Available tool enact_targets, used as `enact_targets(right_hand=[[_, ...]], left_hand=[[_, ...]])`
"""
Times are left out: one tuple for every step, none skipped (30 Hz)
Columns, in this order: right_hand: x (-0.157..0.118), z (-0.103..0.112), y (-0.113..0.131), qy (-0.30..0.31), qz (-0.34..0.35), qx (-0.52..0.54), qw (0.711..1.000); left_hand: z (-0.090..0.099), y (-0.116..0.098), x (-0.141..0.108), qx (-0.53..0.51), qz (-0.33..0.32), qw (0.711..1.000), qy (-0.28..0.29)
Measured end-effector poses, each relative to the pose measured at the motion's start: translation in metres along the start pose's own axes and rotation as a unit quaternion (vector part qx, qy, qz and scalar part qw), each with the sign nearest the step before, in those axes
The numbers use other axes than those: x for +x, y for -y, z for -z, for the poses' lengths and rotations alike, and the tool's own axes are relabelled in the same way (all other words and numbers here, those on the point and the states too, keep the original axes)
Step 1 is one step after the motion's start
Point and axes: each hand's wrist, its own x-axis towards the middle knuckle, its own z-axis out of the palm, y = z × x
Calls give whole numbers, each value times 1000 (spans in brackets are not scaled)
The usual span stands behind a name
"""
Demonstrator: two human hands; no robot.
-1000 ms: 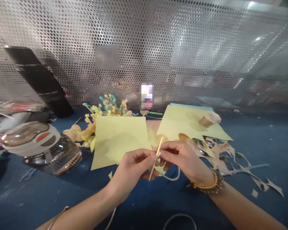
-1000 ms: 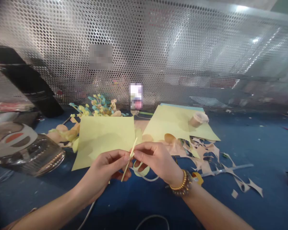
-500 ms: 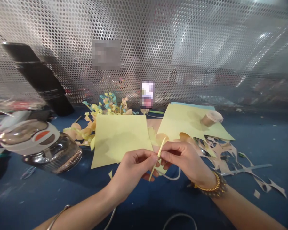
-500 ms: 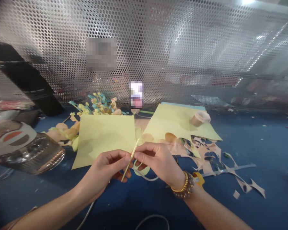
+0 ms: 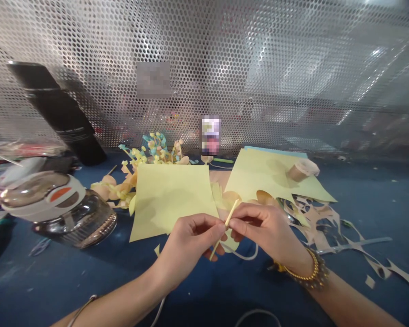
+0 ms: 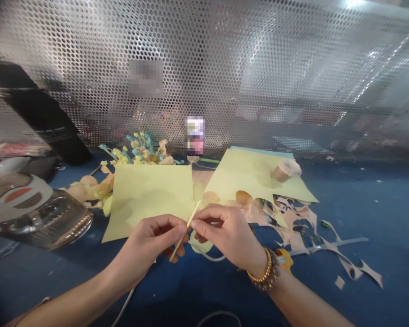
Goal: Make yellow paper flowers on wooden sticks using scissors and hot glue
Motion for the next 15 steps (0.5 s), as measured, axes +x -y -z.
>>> enact_targets(right_hand=[[0, 0, 0, 0, -2, 1, 1000], [0, 0, 0, 2, -4, 1, 1000], [-1, 0, 0, 3, -6, 2, 1000], [-1, 1, -1, 4, -8, 2, 1000], [-1, 1, -1, 6, -9, 1, 1000], [-1, 1, -1, 7, -9, 1, 1000], [-1, 1, -1, 7, -8, -1, 1000], [-1, 2, -1, 7, -7, -4, 1000], [-1, 2, 0, 6, -5, -7, 1000], [-1, 2, 0, 7, -3, -8, 1000], [0, 1, 1, 7, -3, -9, 1000], [0, 1, 1, 9, -3, -10, 1000], [-1, 1, 1, 10, -3, -10, 1000], [-1, 1, 1, 11, -5, -11, 1000], [-1, 1, 1, 12, -6, -12, 1000]], left_hand=[[0, -1, 0, 3, -2, 1000, -1], [0, -1, 0, 5, -4, 1000, -3], [0, -2, 1, 6, -5, 1000, -5], [-1, -2, 1, 6, -6, 1000, -6], [-1, -3, 1, 6, -5, 1000, -7], [-1, -3, 1, 6, -4, 1000, -7], [-1, -3, 1, 5, -4, 1000, -7], [-1, -2, 1, 5, -4, 1000, -7], [0, -2, 1, 6, -5, 1000, -6], [0, -2, 1, 6, -7, 1000, -5], [0, -2, 1, 8, -8, 1000, -5], [1, -2, 1, 11, -8, 1000, -5], [1, -2, 1, 14, -8, 1000, -6], [1, -2, 0, 17, -8, 1000, -7], [2, -2, 0, 20, -8, 1000, -8]])
